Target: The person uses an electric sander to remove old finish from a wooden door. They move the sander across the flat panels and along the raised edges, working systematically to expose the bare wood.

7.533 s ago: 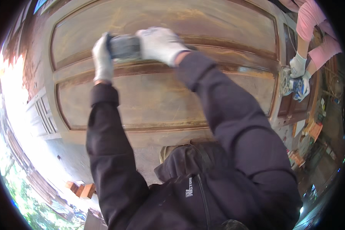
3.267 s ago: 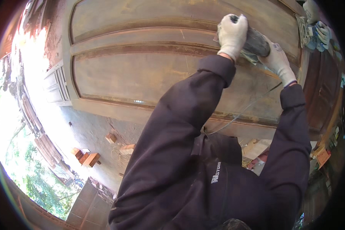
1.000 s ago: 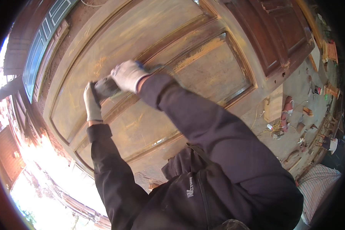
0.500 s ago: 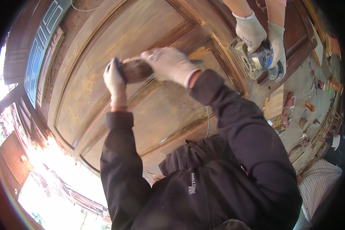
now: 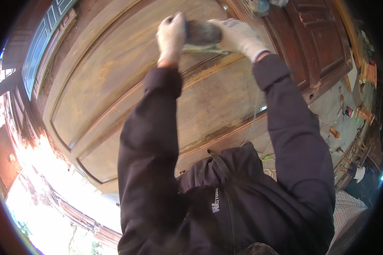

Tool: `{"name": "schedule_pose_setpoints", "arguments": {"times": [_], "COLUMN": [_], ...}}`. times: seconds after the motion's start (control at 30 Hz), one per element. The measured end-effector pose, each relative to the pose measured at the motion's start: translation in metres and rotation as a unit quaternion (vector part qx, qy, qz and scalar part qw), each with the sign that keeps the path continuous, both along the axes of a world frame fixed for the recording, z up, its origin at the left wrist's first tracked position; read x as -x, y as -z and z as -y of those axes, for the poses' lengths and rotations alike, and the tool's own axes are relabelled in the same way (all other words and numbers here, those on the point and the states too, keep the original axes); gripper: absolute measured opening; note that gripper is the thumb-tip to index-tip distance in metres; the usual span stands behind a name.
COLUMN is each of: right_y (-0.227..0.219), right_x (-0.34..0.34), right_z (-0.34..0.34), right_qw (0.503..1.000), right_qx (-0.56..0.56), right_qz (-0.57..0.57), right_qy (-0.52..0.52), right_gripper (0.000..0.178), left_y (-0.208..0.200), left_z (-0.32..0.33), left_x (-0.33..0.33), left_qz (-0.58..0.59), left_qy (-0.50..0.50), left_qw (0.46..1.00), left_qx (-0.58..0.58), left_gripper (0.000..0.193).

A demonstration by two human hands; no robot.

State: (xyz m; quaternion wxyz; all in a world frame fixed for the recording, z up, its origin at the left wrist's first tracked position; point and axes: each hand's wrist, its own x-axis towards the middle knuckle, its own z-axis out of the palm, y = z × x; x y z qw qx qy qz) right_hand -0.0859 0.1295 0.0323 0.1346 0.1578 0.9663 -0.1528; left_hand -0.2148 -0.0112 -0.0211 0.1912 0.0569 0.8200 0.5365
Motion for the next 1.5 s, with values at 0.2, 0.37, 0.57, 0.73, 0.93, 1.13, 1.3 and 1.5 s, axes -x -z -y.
{"name": "schedule_pose_setpoints", "arguments": {"times": [0.2,0.37,0.57,0.73,0.93,1.13,1.3,1.5], "right_y": [0.018,0.023,0.01,0.014,0.022,0.012,0.004,0.02], "right_x": [0.071,0.078,0.017,-0.01,-0.04,-0.018,0.009,-0.02], "right_z": [0.125,0.146,0.053,-0.035,-0.092,-0.025,0.047,0.006], "right_qw": [0.983,0.984,0.992,0.999,0.997,0.999,0.995,0.996], "right_qx": [0.06,0.107,0.096,0.005,-0.038,0.017,0.052,0.082], "right_qz": [-0.107,-0.027,-0.042,0.031,0.025,0.034,0.055,-0.041], "right_qy": [-0.139,-0.139,-0.065,-0.023,0.06,-0.024,-0.068,-0.006], "right_gripper": [0.024,0.025,0.028,0.061,0.059,0.052,0.053,0.037], "left_y": [0.031,0.024,0.025,-0.023,-0.027,-0.032,0.014,0.023], "left_z": [0.183,0.207,0.087,-0.028,-0.107,-0.018,0.076,0.021], "left_x": [0.049,0.064,0.011,-0.028,-0.038,-0.037,-0.019,-0.021], "left_qz": [0.076,0.11,0.031,0.028,0.021,0.047,0.115,-0.012], "left_qy": [-0.185,-0.189,-0.096,-0.048,0.029,-0.009,-0.147,-0.079], "left_qw": [0.963,0.969,0.994,0.998,0.999,0.999,0.954,0.996], "left_qx": [-0.182,-0.112,-0.035,0.013,0.027,-0.011,-0.236,-0.04], "left_gripper": [0.026,0.027,0.049,0.048,0.05,0.05,0.023,0.037]}}
